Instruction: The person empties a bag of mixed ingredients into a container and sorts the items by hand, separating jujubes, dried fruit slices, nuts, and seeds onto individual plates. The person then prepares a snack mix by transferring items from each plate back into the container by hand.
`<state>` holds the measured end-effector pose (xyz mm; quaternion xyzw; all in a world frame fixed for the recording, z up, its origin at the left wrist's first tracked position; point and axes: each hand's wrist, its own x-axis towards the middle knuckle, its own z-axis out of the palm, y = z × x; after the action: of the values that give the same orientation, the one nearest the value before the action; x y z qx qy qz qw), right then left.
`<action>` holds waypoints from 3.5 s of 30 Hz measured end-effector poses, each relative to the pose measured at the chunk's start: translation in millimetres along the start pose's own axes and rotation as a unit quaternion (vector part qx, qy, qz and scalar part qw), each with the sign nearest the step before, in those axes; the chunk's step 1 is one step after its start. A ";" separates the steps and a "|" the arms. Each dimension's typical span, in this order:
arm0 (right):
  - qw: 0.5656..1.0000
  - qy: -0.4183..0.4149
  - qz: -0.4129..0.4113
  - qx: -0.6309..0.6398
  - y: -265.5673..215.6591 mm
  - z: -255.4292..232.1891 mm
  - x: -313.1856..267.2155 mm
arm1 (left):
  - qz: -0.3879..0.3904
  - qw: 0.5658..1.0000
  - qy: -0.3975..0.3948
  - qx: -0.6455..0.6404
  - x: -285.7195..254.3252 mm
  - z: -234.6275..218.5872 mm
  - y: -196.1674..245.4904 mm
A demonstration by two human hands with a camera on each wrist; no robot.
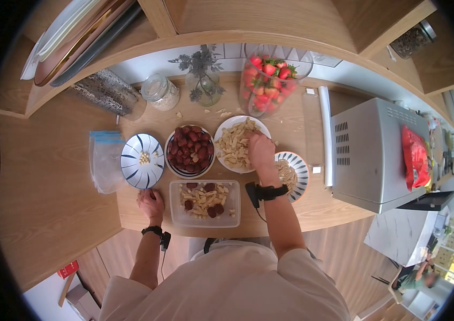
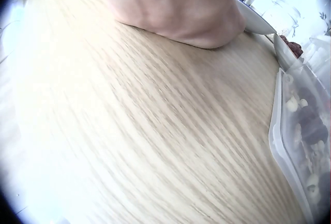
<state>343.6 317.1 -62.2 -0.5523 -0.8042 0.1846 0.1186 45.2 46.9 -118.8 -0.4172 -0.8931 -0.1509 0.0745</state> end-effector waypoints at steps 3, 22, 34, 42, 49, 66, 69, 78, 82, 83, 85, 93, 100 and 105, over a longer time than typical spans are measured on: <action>0.997 0.019 0.006 0.071 2.1 -1.9 0.3 | -0.003 1.000 -0.007 0.001 -0.1 0.4 -1.4; 0.747 -0.050 0.040 0.661 -27.3 -31.2 -25.7 | -0.002 0.999 -0.038 -0.003 -1.8 -1.6 -4.8; 0.814 -0.266 -0.023 0.516 -37.6 -39.5 -68.4 | -0.001 1.000 -0.018 -0.017 -2.2 2.9 -6.5; 0.899 -0.290 -0.118 0.306 -54.1 -37.6 -88.6 | -0.003 1.000 -0.012 -0.006 -1.7 4.6 -6.1; 0.929 -0.275 -0.141 0.202 -48.9 -28.0 -102.2 | 0.003 1.000 0.004 -0.002 -1.5 2.7 -2.7; 0.954 -0.234 -0.128 0.138 -54.7 -39.1 -100.4 | 0.006 1.000 0.010 0.010 -0.9 4.3 -3.5; 0.956 -0.221 -0.131 0.140 -55.6 -40.4 -99.9 | 0.007 1.000 0.009 0.008 -0.8 3.7 -3.3; 0.952 -0.252 -0.093 0.148 -60.7 -53.7 -93.8 | 0.006 1.000 0.010 0.005 -0.5 4.1 -3.3; 0.953 -0.243 -0.128 0.130 -54.0 -45.0 -96.8 | 0.009 1.000 0.018 -0.005 0.1 3.5 -2.0; 0.953 -0.243 -0.128 0.130 -52.3 -42.3 -98.5 | 0.010 1.000 0.019 -0.005 0.1 2.2 -1.9; 0.945 -0.259 -0.138 0.145 -49.6 -38.6 -101.9 | -0.022 0.998 -0.052 0.007 -0.3 -1.2 -2.4; 0.946 -0.261 -0.133 0.139 -49.9 -44.1 -105.4 | 0.010 1.000 0.014 -0.008 -0.2 2.1 -1.0; 0.985 -0.104 -0.041 0.130 -37.0 -55.5 -74.9 | 0.008 1.000 0.012 -0.005 0.0 1.6 -0.1; 0.996 -0.061 0.002 0.061 -23.7 -48.5 -45.7 | 0.007 1.000 0.005 -0.008 -0.1 2.0 -1.2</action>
<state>359.2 274.9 -7.7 -0.5332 -0.7964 0.2665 0.1022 44.3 46.8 -121.0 -0.4230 -0.8887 -0.1592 0.0763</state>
